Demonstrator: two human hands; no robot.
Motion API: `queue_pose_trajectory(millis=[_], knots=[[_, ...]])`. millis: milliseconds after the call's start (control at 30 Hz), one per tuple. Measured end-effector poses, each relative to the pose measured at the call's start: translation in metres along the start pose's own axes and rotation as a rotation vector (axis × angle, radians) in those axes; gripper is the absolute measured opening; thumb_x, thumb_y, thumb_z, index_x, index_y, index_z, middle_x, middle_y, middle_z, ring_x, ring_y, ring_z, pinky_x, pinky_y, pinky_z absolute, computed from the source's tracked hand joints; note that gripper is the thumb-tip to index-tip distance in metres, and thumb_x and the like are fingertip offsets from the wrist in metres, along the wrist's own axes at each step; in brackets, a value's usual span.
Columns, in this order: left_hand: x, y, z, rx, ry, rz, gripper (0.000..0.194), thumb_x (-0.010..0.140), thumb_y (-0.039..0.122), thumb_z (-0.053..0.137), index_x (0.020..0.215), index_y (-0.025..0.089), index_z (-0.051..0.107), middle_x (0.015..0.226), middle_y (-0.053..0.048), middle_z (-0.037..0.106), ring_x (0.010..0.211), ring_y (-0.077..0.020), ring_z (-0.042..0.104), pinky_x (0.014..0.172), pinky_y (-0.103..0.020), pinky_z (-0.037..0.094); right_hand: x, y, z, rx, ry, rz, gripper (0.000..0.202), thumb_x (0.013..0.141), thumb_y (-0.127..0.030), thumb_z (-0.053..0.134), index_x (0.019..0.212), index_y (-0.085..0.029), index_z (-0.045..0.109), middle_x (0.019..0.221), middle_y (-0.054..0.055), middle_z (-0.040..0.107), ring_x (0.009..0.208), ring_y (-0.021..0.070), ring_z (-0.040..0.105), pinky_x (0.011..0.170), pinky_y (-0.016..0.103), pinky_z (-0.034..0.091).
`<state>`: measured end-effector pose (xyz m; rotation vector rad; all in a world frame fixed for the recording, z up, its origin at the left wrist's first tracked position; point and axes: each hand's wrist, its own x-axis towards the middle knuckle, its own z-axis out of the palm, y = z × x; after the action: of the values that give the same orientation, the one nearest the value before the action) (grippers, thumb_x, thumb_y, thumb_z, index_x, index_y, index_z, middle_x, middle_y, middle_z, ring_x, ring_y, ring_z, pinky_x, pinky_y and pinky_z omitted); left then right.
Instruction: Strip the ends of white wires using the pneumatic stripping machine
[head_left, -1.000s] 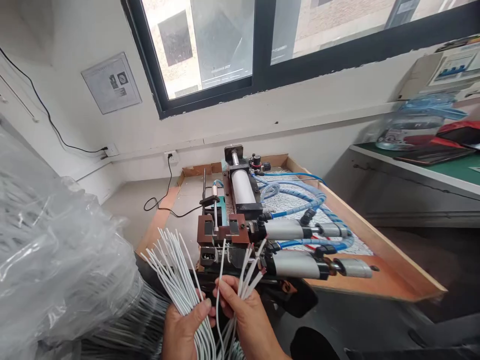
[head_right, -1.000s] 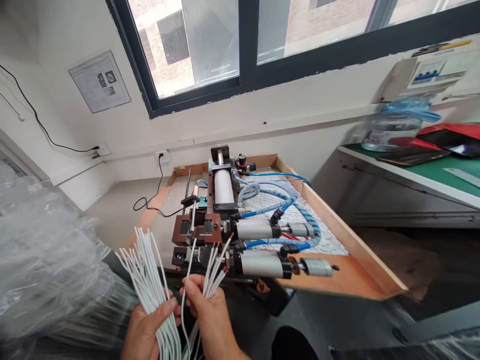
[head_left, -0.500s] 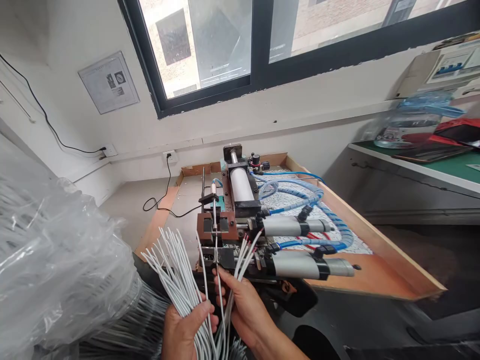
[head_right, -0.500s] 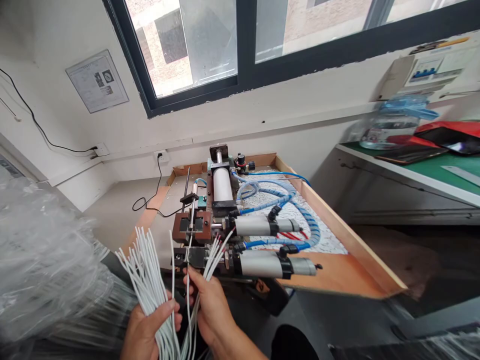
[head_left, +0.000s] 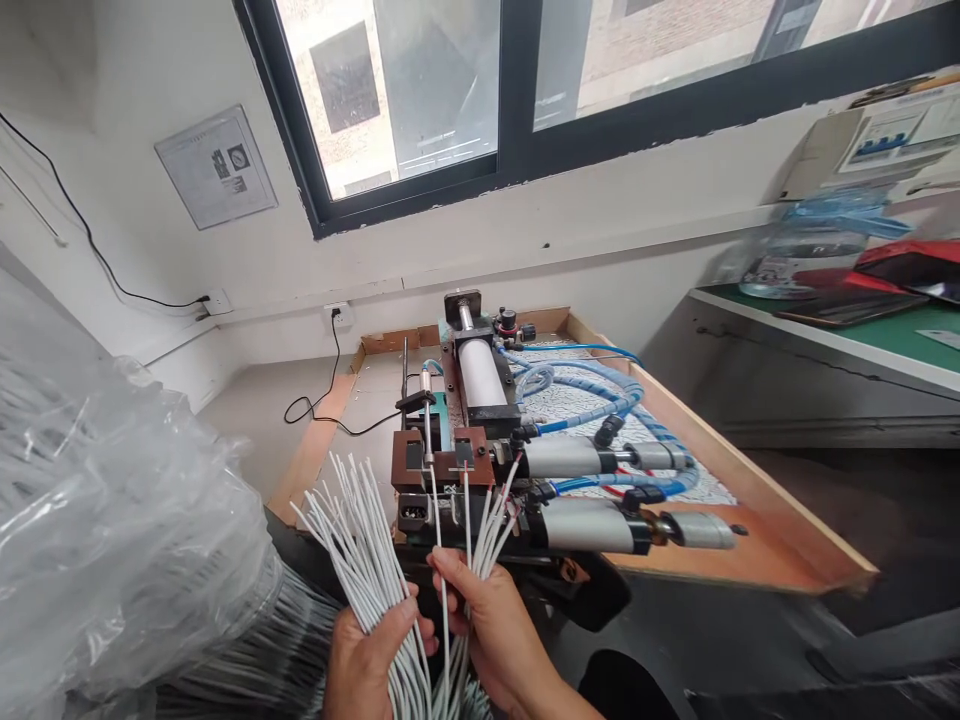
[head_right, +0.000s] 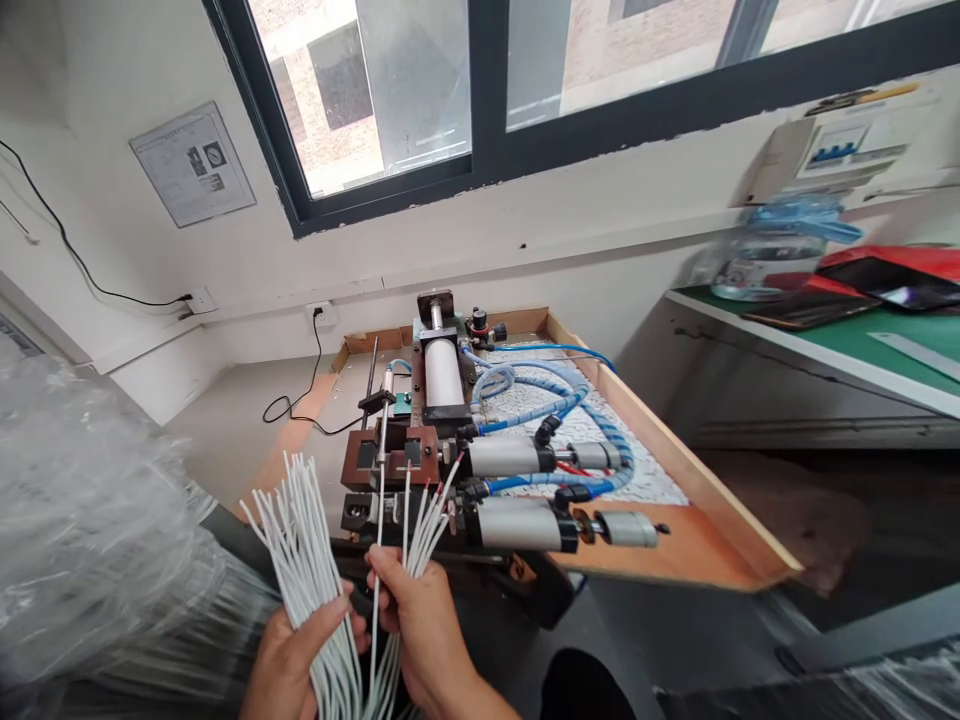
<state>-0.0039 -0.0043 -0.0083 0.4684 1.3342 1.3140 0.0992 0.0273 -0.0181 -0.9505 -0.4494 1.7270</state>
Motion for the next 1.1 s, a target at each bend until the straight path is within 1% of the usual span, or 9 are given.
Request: queue_pose_trajectory(millis=[133, 300, 367, 500, 667, 800, 900, 1033, 1100], knots=[[0.001, -0.005, -0.002, 0.004, 0.006, 0.047, 0.02, 0.048, 0.023, 0.072, 0.062, 0.013, 0.062, 0.043, -0.001, 0.061, 0.04, -0.0159, 0.055, 0.044, -0.028, 0.044, 0.003, -0.002, 0.003, 0.035, -0.018, 0.03, 0.023, 0.057, -0.03, 0.069, 0.058, -0.011, 0.058, 0.044, -0.005, 0.045, 0.038, 0.0034, 0.034, 0.036, 0.015, 0.021], [-0.002, -0.003, -0.001, 0.013, -0.035, 0.069, 0.019, 0.046, 0.022, 0.073, 0.059, 0.013, 0.061, 0.041, 0.0, 0.059, 0.039, -0.0145, 0.053, 0.042, -0.026, 0.043, -0.002, 0.004, 0.005, -0.01, -0.281, 0.109, 0.025, 0.061, -0.035, 0.066, 0.067, -0.013, 0.057, 0.051, -0.001, 0.053, 0.035, 0.0062, 0.039, 0.034, 0.019, 0.03], [-0.003, -0.001, 0.0, 0.007, -0.064, 0.07, 0.019, 0.045, 0.022, 0.073, 0.057, 0.012, 0.062, 0.044, -0.001, 0.061, 0.042, -0.0154, 0.055, 0.044, -0.026, 0.043, -0.004, 0.007, 0.005, -0.018, -0.257, 0.08, 0.025, 0.061, -0.036, 0.065, 0.064, -0.013, 0.055, 0.05, -0.002, 0.052, 0.034, 0.0067, 0.039, 0.034, 0.02, 0.032], [-0.003, 0.0, 0.0, -0.019, -0.084, 0.086, 0.017, 0.05, 0.025, 0.071, 0.058, 0.012, 0.062, 0.049, -0.003, 0.064, 0.048, -0.0168, 0.058, 0.049, -0.027, 0.044, -0.01, 0.01, -0.001, -0.032, -0.09, -0.032, 0.025, 0.059, -0.034, 0.068, 0.06, -0.012, 0.057, 0.047, -0.003, 0.048, 0.041, 0.0077, 0.043, 0.04, 0.02, 0.035], [-0.001, -0.001, -0.001, 0.031, 0.008, 0.057, 0.022, 0.051, 0.026, 0.071, 0.065, 0.011, 0.062, 0.048, -0.003, 0.064, 0.049, -0.0176, 0.059, 0.051, -0.03, 0.047, -0.013, 0.005, -0.006, -0.079, -0.002, -0.033, 0.023, 0.058, -0.031, 0.069, 0.057, -0.011, 0.058, 0.046, -0.002, 0.05, 0.04, 0.0053, 0.038, 0.039, 0.018, 0.027], [-0.002, -0.001, 0.001, 0.04, 0.04, 0.059, 0.023, 0.05, 0.024, 0.072, 0.065, 0.011, 0.06, 0.046, -0.002, 0.062, 0.044, -0.0152, 0.057, 0.046, -0.027, 0.046, -0.009, 0.0, -0.003, -0.06, -0.018, -0.006, 0.023, 0.058, -0.031, 0.068, 0.054, -0.012, 0.055, 0.043, -0.005, 0.046, 0.037, 0.0044, 0.034, 0.038, 0.018, 0.023], [-0.002, -0.002, 0.0, 0.048, 0.044, 0.051, 0.021, 0.052, 0.024, 0.071, 0.064, 0.013, 0.058, 0.041, -0.001, 0.06, 0.041, -0.0151, 0.056, 0.045, -0.028, 0.046, -0.007, -0.003, 0.001, -0.041, -0.066, 0.0, 0.021, 0.059, -0.031, 0.067, 0.063, -0.013, 0.058, 0.045, -0.005, 0.047, 0.039, 0.0055, 0.037, 0.039, 0.018, 0.026], [0.0, -0.005, -0.003, 0.019, -0.05, 0.074, 0.019, 0.051, 0.023, 0.071, 0.062, 0.013, 0.058, 0.041, 0.0, 0.059, 0.041, -0.014, 0.055, 0.045, -0.026, 0.044, -0.006, -0.001, 0.005, -0.072, -0.258, 0.069, 0.025, 0.06, -0.035, 0.066, 0.068, -0.013, 0.059, 0.054, -0.001, 0.054, 0.04, 0.0076, 0.042, 0.04, 0.021, 0.032], [0.001, -0.005, -0.004, 0.0, -0.1, 0.098, 0.018, 0.052, 0.023, 0.07, 0.061, 0.012, 0.059, 0.044, -0.001, 0.061, 0.043, -0.0129, 0.054, 0.047, -0.024, 0.043, -0.007, 0.003, 0.004, -0.097, -0.267, 0.032, 0.026, 0.061, -0.037, 0.066, 0.063, -0.012, 0.058, 0.051, -0.001, 0.054, 0.04, 0.0079, 0.042, 0.042, 0.022, 0.033]])
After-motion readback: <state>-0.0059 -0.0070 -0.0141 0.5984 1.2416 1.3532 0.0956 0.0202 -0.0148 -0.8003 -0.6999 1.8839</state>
